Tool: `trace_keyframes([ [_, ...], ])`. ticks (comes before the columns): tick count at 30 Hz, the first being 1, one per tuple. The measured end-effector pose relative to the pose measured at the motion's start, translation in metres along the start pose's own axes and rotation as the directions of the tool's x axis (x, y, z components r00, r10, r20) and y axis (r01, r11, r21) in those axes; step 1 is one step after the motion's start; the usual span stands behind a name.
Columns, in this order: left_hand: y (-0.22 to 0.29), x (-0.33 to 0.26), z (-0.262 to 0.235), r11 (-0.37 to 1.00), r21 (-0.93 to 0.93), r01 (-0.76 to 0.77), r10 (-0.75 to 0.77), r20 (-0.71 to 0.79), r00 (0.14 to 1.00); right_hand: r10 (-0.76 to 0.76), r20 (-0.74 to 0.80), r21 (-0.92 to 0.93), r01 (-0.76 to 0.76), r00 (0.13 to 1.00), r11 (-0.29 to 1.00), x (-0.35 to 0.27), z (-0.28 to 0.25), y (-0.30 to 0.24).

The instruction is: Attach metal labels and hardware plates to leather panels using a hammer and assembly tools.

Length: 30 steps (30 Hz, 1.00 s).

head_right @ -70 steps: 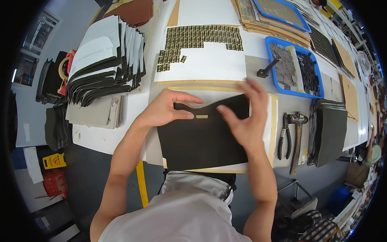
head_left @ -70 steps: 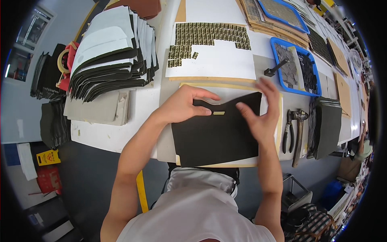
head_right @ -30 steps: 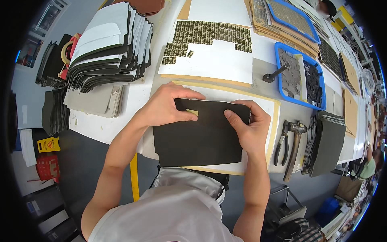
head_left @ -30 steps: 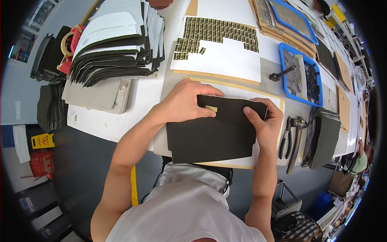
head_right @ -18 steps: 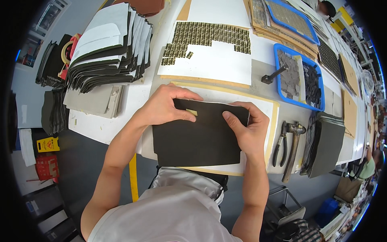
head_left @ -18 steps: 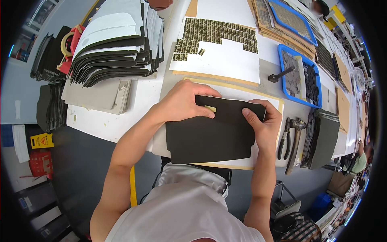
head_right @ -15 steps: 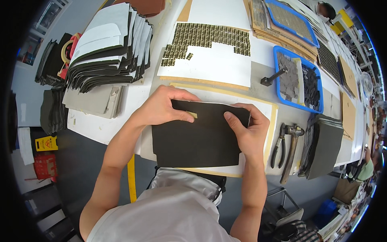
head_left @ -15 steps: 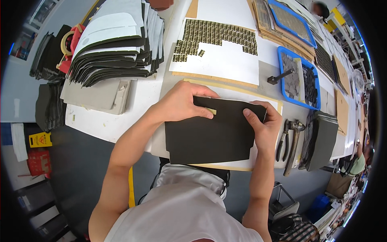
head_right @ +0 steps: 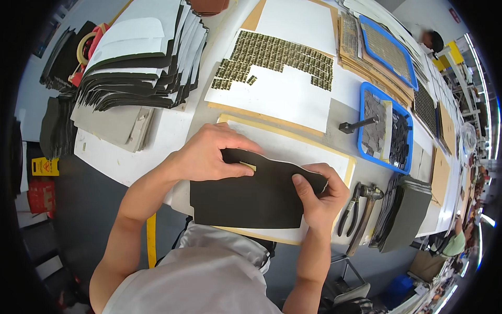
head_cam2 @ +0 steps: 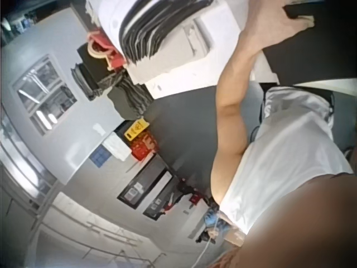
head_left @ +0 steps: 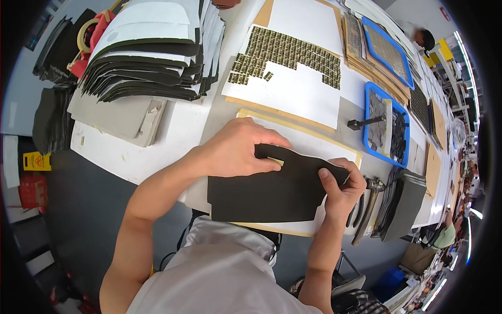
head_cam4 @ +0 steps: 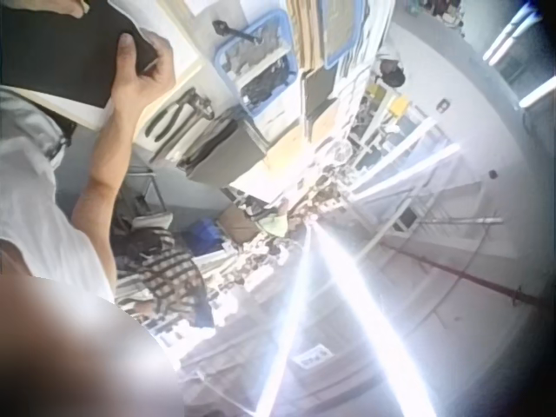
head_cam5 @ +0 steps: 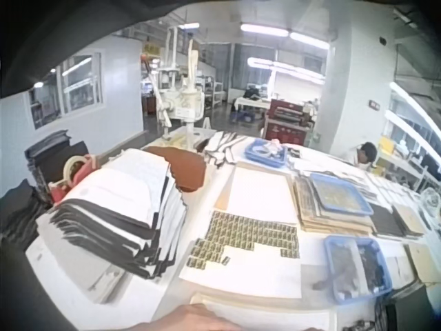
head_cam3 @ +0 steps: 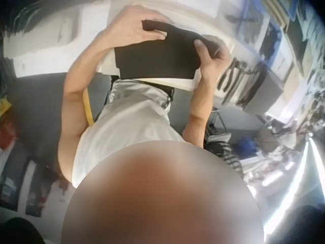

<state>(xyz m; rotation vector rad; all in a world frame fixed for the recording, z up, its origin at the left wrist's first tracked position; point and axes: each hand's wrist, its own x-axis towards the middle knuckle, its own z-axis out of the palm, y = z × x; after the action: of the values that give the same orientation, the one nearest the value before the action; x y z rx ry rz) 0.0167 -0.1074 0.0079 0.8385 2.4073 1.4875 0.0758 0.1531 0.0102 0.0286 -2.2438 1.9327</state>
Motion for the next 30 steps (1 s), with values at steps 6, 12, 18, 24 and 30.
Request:
trace_keyframes([
  [6, -0.002, 0.001, 0.001, 0.984, -0.150, 0.098, -0.096, 0.021, 0.995, 0.024, 0.009, 0.033, -0.025, 1.000, 0.999, 0.000, 0.000, 0.001],
  [12, 0.004, 0.001, -0.003, 0.936, -0.274, 0.221, -0.208, 0.078, 0.975, -0.018, 0.027, 0.048, 0.017, 0.999, 0.999, 0.001, 0.001, 0.000],
  [18, 0.002, 0.000, -0.002, 0.912, -0.324, 0.251, -0.230, 0.102, 0.968, -0.022, 0.029, 0.055, 0.020, 0.999, 0.998, 0.001, 0.003, -0.002],
  [24, 0.002, 0.010, 0.010, 0.954, -0.249, 0.165, -0.150, 0.076, 0.986, 0.003, 0.041, -0.055, -0.001, 0.999, 0.998, 0.000, -0.008, -0.013],
  [30, -0.003, 0.001, 0.009, 0.927, -0.264, 0.267, -0.276, 0.001, 0.961, -0.090, 0.131, 0.016, 0.089, 0.987, 0.996, 0.007, 0.002, 0.019],
])
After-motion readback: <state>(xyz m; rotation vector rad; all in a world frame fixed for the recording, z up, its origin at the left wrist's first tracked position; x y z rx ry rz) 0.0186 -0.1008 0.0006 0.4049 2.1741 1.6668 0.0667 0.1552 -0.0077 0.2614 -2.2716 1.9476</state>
